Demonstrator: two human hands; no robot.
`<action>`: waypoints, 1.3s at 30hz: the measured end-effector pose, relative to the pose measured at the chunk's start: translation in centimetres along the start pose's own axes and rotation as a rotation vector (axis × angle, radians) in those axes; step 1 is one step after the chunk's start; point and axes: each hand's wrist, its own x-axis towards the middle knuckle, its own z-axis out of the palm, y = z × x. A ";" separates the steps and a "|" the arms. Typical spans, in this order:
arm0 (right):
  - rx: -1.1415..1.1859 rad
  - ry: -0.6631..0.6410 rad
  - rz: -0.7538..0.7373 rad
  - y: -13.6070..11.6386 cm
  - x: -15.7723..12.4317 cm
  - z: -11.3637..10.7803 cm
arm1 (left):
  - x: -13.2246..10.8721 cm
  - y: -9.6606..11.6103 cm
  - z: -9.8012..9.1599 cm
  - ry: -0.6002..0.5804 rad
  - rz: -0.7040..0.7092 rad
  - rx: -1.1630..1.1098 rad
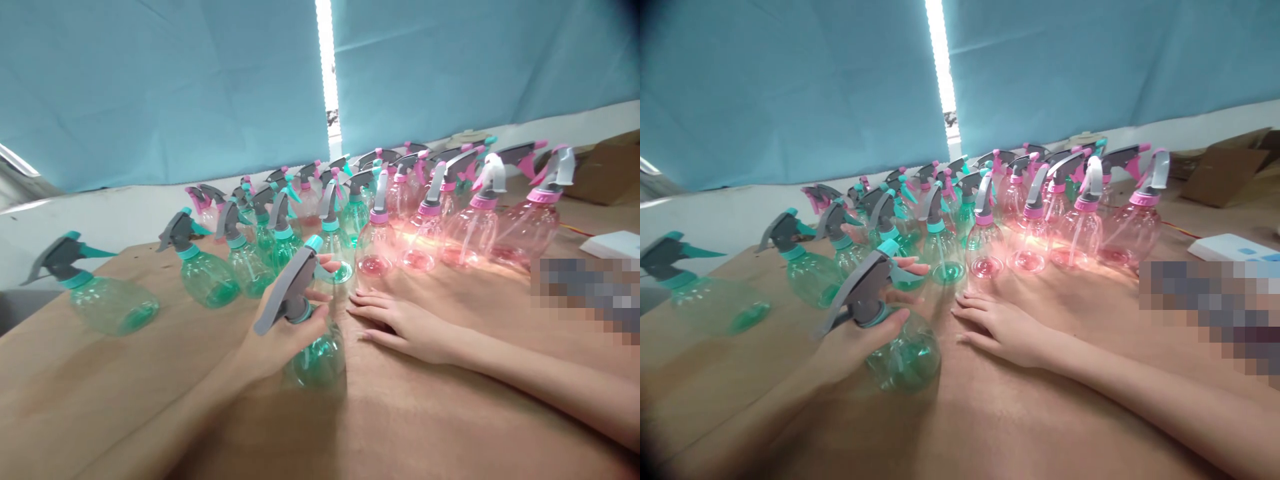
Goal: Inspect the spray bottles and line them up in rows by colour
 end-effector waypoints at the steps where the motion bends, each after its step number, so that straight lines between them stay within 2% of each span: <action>1: 0.002 -0.001 -0.001 0.0 0.0 0.0 | 0.0 0.1 0.0 0.004 -0.002 -0.004; 10: 0.011 0.001 0.009 0.1 -0.1 0.2 | -0.4 -0.2 0.1 -0.006 0.032 -0.034; 22: 0.010 -0.001 0.010 0.0 -0.1 0.1 | -0.1 -0.3 -0.3 0.039 0.120 0.090; 29: 0.023 0.013 0.010 0.2 -0.2 0.2 | -0.4 -0.3 -0.2 0.029 0.072 0.072; 39: 0.022 0.020 0.016 0.1 -0.2 0.3 | 0.1 -0.3 -0.2 -0.033 0.085 0.005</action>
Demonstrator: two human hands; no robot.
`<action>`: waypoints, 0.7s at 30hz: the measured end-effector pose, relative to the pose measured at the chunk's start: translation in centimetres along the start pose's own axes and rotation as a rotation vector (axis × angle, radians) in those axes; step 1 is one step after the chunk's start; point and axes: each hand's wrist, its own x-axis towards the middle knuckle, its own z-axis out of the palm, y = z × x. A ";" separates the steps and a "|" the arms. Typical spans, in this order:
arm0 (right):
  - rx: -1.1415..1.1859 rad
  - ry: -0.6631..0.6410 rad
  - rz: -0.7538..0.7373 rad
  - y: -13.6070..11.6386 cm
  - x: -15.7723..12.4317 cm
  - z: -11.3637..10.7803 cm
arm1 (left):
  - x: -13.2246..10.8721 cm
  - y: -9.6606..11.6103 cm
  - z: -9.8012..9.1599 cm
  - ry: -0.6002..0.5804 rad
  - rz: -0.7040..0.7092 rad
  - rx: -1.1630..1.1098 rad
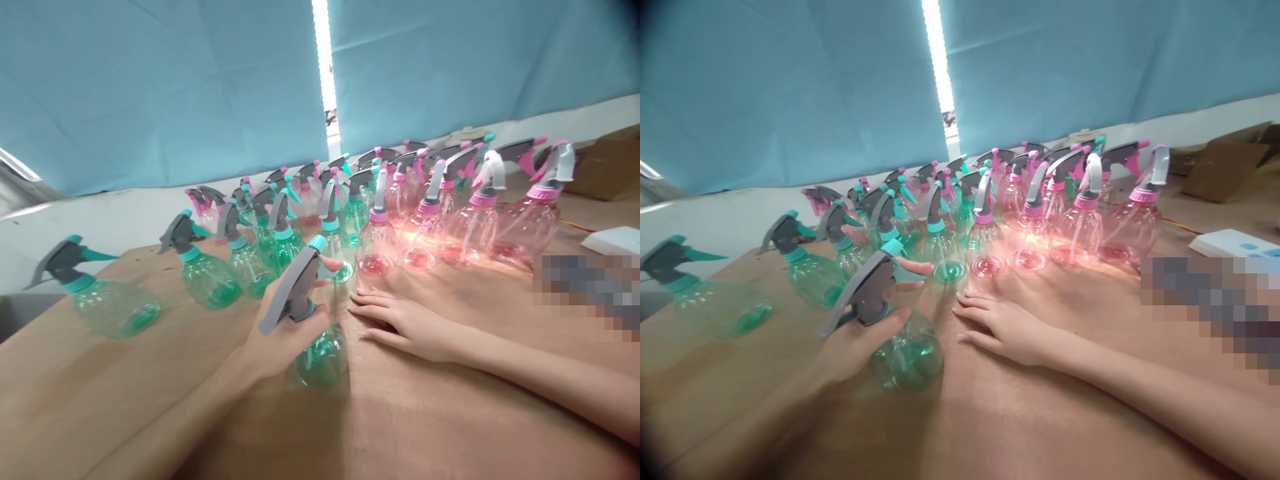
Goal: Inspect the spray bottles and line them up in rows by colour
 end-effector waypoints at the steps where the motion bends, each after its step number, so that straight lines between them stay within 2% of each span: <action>1: -0.001 0.000 -0.001 0.0 0.0 0.0 | 0.0 0.0 0.1 0.002 0.000 -0.008; 6: -0.013 -0.006 0.004 0.2 0.0 0.1 | -0.3 -0.2 0.5 0.031 -0.005 -0.066; 21: -0.050 -0.028 0.008 -0.2 0.1 -0.1 | -0.5 0.5 0.9 0.078 0.014 0.008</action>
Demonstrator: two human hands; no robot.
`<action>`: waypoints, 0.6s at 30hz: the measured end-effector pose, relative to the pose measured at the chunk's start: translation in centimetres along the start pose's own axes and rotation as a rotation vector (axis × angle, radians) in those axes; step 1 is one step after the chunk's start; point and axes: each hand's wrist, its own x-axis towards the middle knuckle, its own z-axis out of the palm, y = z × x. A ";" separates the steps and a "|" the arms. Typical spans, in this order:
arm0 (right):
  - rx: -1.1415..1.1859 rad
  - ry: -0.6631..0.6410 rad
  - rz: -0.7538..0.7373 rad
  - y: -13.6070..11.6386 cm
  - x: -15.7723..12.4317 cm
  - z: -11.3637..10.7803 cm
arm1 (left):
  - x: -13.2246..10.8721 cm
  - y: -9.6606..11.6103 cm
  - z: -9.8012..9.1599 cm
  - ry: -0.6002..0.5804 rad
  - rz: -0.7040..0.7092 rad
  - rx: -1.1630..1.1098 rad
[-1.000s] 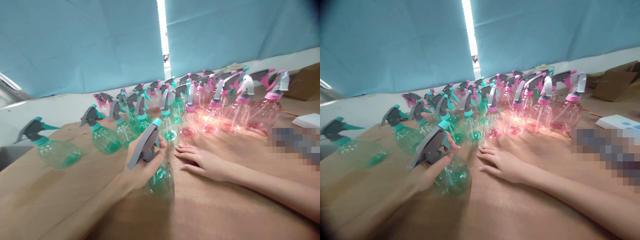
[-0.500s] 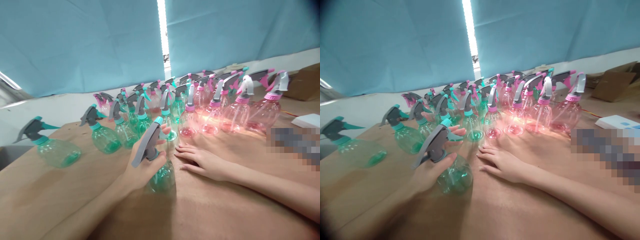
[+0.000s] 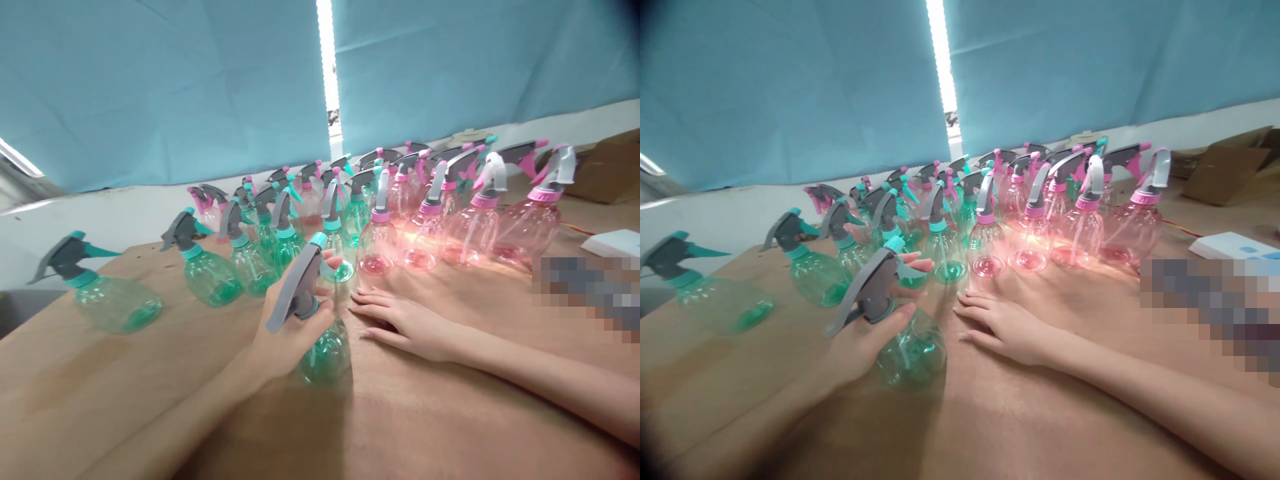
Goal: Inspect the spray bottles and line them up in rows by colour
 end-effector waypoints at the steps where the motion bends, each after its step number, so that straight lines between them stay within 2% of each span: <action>1: 0.004 0.002 -0.001 0.0 0.0 0.0 | 0.0 0.0 0.0 -0.007 -0.002 0.006; 13: -0.039 0.003 -0.023 -0.1 0.1 -0.1 | 0.1 -0.1 -0.1 0.003 0.006 0.021; 18: -0.018 0.020 -0.030 0.0 0.0 0.0 | -0.1 -0.7 0.0 0.051 -0.001 0.081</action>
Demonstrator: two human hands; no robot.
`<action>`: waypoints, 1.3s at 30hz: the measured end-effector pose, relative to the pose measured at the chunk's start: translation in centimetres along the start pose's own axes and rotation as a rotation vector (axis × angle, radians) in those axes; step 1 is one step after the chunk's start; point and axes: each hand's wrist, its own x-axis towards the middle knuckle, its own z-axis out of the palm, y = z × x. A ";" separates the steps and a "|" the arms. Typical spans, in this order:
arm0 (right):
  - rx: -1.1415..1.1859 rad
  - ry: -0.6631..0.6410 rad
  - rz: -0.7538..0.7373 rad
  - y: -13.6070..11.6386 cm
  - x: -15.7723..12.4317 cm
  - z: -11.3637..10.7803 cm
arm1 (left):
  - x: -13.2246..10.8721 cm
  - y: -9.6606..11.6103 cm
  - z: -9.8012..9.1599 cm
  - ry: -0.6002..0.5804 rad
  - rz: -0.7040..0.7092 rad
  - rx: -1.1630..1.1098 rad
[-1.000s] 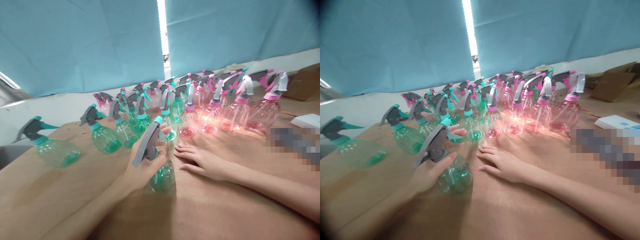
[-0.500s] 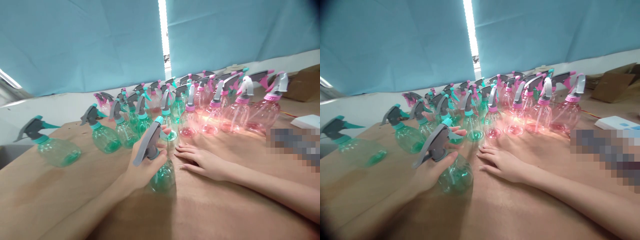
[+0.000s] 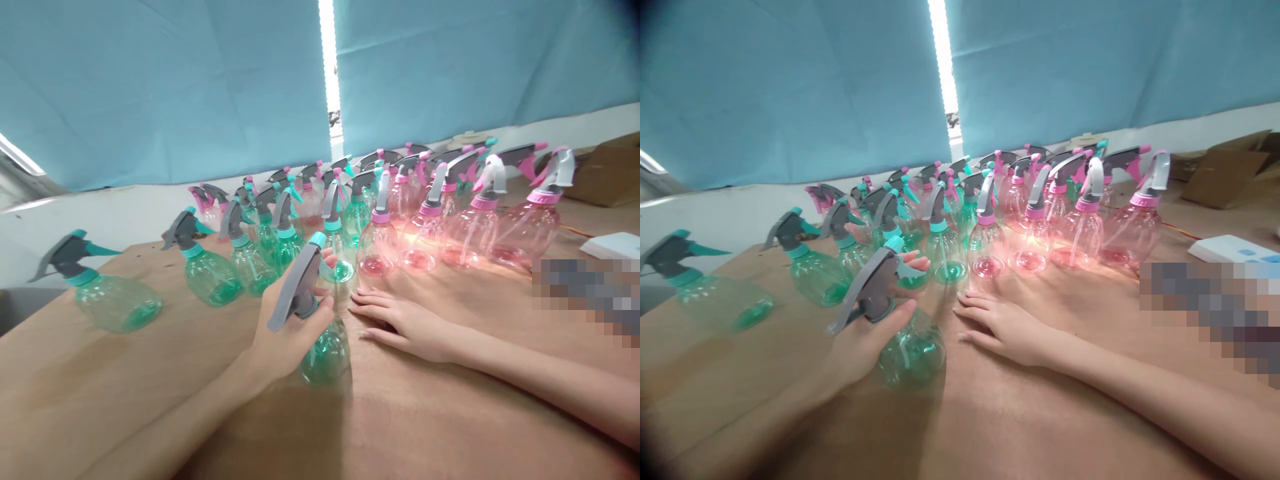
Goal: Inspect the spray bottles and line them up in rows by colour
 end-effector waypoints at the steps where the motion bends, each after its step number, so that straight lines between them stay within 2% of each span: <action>1: 0.011 0.008 0.001 0.0 0.0 0.0 | 0.0 -0.2 0.0 0.007 -0.005 0.014; 6: 0.028 0.012 0.010 0.1 -0.1 0.1 | 0.0 -0.4 0.0 0.011 -0.015 0.028; 15: -0.001 -0.016 0.024 -0.1 0.0 0.1 | 0.1 -0.1 0.1 0.006 0.011 -0.076; 22: 0.000 -0.033 0.031 0.1 0.0 0.1 | 0.1 0.5 0.1 0.006 -0.034 -0.063; 30: 0.020 -0.019 0.013 0.2 0.0 0.2 | 0.1 1.0 -0.3 0.010 0.006 0.002; 39: 0.035 -0.008 0.008 0.3 -0.1 0.2 | 0.1 1.0 -0.5 -0.050 -0.034 -0.070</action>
